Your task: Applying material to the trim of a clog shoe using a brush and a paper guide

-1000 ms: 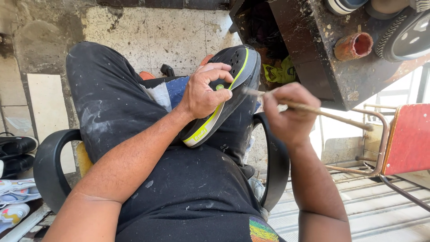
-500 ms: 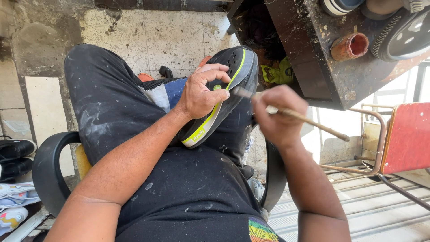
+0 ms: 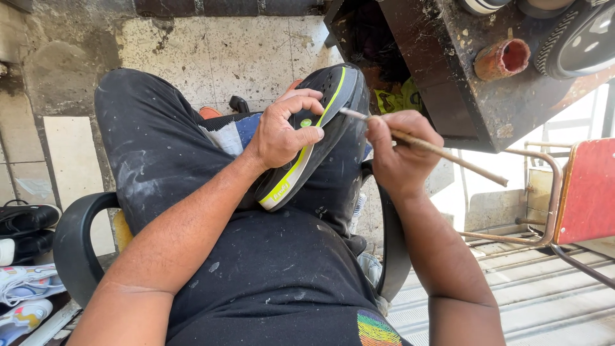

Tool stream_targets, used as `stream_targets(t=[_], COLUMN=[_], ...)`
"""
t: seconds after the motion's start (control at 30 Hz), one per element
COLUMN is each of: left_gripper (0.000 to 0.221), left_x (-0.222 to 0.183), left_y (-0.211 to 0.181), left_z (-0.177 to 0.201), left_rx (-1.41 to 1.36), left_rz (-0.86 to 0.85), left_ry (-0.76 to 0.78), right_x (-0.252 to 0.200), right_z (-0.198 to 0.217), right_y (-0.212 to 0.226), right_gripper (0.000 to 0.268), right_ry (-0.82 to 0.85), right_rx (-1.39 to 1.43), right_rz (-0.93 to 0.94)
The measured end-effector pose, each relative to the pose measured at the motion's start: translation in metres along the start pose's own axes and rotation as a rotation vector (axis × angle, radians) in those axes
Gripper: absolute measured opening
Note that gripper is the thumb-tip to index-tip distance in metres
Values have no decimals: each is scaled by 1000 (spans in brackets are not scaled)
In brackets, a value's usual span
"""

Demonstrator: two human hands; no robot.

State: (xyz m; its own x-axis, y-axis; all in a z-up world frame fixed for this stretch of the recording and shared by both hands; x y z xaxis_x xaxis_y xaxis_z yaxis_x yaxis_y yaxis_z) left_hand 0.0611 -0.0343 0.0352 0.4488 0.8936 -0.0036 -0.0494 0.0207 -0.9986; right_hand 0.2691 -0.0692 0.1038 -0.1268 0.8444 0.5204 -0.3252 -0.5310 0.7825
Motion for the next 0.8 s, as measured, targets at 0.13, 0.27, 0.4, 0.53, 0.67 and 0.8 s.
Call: stream_targets(t=[0.13, 0.27, 0.4, 0.53, 0.67, 0.8], left_gripper=[37, 50, 60, 70, 56, 45], left_x=[-5, -5, -11, -14, -18, -20], left_y=[8, 11, -4, 4, 2, 9], left_z=[5, 12, 13, 14, 15, 12], left_rx=[30, 105, 322, 283, 243, 189], left_rz=[-41, -152, -108, -25, -39, -49], left_ry=[33, 96, 116, 142, 140, 99], right_x=[4, 33, 53, 50, 54, 55], right_z=[1, 71, 149, 193, 195, 196], right_y=[15, 9, -15, -64, -88, -102], right_gripper=[18, 20, 16, 22, 12, 10], right_ry=[112, -63, -447, -264, -76, -62], right_rx=[27, 4, -88, -263, -595, -679], right_rz=[-86, -107, -312, -418, -448, -482])
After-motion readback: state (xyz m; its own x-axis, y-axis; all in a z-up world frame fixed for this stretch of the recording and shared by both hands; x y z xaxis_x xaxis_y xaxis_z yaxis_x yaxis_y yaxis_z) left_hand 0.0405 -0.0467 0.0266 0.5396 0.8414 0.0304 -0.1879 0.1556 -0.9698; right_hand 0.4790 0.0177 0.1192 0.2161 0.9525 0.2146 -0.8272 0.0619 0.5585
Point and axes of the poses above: each hand's wrist, its own x-axis towards the middle knuckle, its own z-axis out of the back of the hand, y = z × x, the point moved 2 cm from there along x, towards the middle knuckle, and after that the axes turned 11 degrees about y, right-handed, at the moved point
